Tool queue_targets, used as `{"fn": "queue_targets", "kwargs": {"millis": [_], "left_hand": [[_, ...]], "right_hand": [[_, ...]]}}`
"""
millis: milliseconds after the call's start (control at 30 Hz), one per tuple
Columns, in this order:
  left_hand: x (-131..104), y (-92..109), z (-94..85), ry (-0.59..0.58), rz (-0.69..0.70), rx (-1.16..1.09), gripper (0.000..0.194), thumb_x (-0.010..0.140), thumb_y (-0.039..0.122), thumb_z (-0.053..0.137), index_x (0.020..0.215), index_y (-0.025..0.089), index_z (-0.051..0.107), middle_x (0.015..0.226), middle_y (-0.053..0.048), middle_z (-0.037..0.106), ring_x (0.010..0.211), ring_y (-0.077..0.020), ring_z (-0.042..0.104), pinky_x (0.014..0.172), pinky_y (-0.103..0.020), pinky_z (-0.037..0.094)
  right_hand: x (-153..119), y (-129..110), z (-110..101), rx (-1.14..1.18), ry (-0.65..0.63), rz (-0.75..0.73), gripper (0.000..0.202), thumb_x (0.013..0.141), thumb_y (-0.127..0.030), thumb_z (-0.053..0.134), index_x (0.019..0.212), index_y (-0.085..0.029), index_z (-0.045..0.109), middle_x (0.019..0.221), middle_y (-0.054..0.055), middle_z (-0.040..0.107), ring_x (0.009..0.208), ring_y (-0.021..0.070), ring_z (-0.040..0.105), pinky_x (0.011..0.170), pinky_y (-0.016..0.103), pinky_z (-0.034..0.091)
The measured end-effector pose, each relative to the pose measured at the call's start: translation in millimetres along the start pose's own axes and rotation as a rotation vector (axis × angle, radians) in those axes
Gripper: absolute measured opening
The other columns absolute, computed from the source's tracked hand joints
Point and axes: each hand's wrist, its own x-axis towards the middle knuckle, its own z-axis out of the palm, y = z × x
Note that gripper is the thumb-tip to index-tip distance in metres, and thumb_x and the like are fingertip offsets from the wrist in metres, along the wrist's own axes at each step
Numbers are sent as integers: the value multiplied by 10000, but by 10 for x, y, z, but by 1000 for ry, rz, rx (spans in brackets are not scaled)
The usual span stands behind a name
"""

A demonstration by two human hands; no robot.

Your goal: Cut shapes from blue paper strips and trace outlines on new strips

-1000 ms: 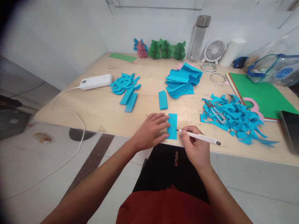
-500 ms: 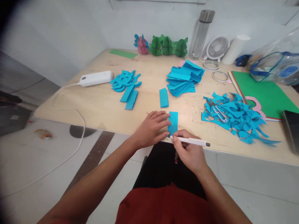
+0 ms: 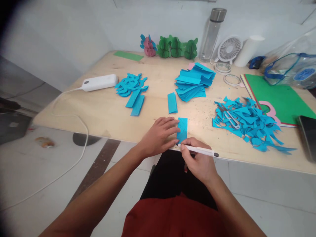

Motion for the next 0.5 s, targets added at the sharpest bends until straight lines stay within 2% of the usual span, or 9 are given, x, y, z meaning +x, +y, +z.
{"fn": "queue_targets", "kwargs": {"millis": [500], "left_hand": [[-4,-1,-2,4,4,1,266,923,390,513,1099,217,612,1387,-94,537,1336,-279,412,1091,-458,307]], "right_hand": [[-18,17,-4,3,-2,-5,130,875,-261,558,816,-209,661,649,-32,659,510,102,538,490,219,390]]}}
